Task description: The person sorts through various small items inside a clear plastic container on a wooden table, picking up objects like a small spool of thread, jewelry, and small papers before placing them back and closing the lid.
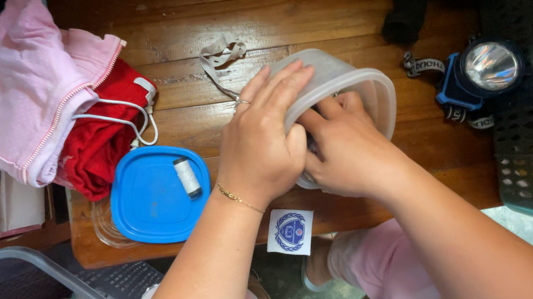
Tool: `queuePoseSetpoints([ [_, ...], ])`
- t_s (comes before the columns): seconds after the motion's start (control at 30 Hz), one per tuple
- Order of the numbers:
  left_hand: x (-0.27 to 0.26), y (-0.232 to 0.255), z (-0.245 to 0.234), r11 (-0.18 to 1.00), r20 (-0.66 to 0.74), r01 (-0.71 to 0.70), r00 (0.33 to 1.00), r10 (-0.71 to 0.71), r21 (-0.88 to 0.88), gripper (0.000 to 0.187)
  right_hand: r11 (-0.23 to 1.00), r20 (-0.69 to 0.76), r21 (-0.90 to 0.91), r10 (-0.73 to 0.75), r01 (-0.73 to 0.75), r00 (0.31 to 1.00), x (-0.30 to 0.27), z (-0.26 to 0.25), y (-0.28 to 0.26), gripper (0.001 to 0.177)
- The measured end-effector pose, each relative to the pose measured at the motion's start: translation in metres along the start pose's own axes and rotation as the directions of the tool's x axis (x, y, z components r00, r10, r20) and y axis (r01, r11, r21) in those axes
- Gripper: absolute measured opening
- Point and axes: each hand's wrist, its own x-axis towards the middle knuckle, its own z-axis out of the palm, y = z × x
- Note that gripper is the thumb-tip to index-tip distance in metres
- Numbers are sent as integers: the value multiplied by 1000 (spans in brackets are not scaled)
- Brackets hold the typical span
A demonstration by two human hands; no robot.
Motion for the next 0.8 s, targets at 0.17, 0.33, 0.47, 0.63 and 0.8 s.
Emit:
queuePoseSetpoints([
  [0.17, 0, -4, 0, 1000, -25, 3, 1000, -3, -11, 61, 1000, 53, 17, -17, 16, 998, -8, -6, -12, 48],
  [0.33, 0, -3, 0, 999, -34, 38, 999, -39, -21, 60, 999, 63, 10, -40, 39, 997, -7, -9, -12, 51],
  [0.47, 1, -3, -1, 999, -36, 33, 999, -34, -23, 60, 1000, 83, 3, -24, 24, 996, -8, -9, -13, 52],
  [0.63, 0, -4, -2, 999, -35, 21, 999, -22, -26, 61, 999, 76, 3, -38, 38, 996, -10, -8, -12, 52],
  [0.8, 0, -5, -4, 999, -2, -1, 1000, 1, -48, 63, 995, 54, 93, -38, 33, 998, -11, -8, -3, 52],
])
